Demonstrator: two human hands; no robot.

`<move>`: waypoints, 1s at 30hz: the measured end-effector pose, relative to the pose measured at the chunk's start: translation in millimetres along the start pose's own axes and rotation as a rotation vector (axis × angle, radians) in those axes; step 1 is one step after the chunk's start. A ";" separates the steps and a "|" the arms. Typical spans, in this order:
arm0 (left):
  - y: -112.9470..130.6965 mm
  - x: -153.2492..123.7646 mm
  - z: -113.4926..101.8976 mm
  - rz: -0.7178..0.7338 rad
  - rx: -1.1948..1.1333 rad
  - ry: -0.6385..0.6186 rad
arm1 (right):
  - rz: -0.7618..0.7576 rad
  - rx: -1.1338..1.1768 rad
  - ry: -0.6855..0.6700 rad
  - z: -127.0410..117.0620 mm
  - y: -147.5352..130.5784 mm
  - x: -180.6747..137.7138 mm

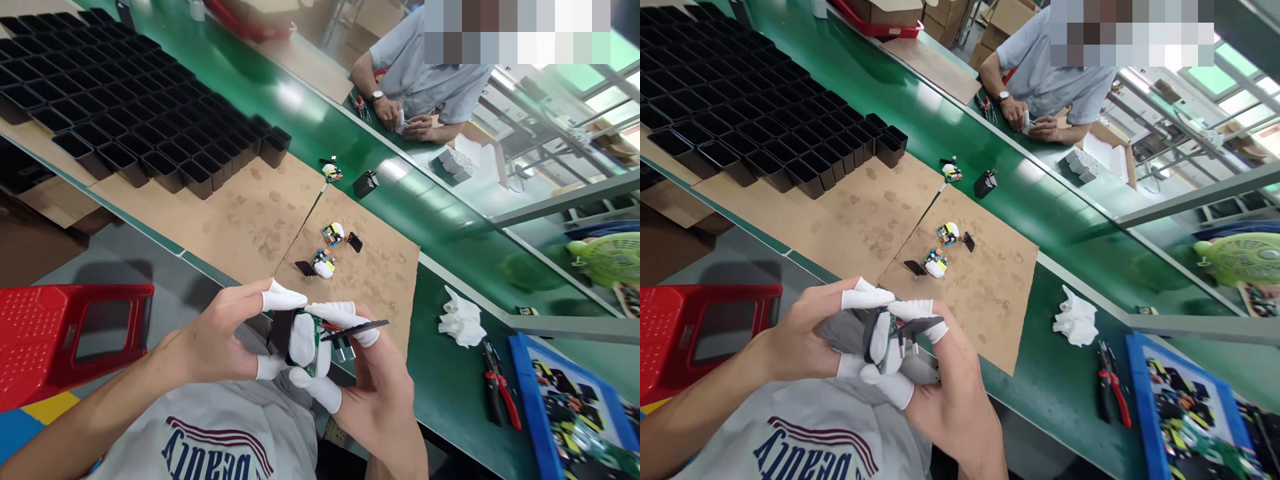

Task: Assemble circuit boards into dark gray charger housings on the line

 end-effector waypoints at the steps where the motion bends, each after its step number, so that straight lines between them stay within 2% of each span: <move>1: -1.5 -2.2 -1.7 -0.009 -0.008 0.001 | 0.019 -0.008 -0.012 2.9 -0.2 2.1; 11: -7.3 -16.2 -14.2 -0.040 -0.097 0.023 | 0.088 -0.130 -0.067 28.8 -15.7 19.7; 17: -22.5 -24.5 -6.4 -0.179 -0.295 0.054 | 0.083 -0.144 -0.079 38.5 -17.6 34.8; 21: -28.3 -28.7 -3.1 -0.220 -0.366 0.103 | 0.083 -0.103 -0.011 38.5 -15.8 38.4; 26: -24.9 -23.0 1.2 -0.212 -0.383 0.105 | 0.144 -0.035 0.052 35.8 -5.6 37.4; 28: -24.7 -17.4 2.6 -0.246 -0.394 0.140 | 0.143 0.041 0.148 29.7 0.5 33.4; 30: -26.8 -10.5 4.0 -0.304 -0.399 0.192 | 0.083 0.077 0.308 18.9 4.3 26.0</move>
Point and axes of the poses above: each hand's wrist, its own x-axis towards the middle knuckle, its own z-axis out of the palm, y = z × x, the point moved 7 cm from there along x, towards the middle knuckle, and after that the axes turned 9 degrees about x, right-handed, at the moved point
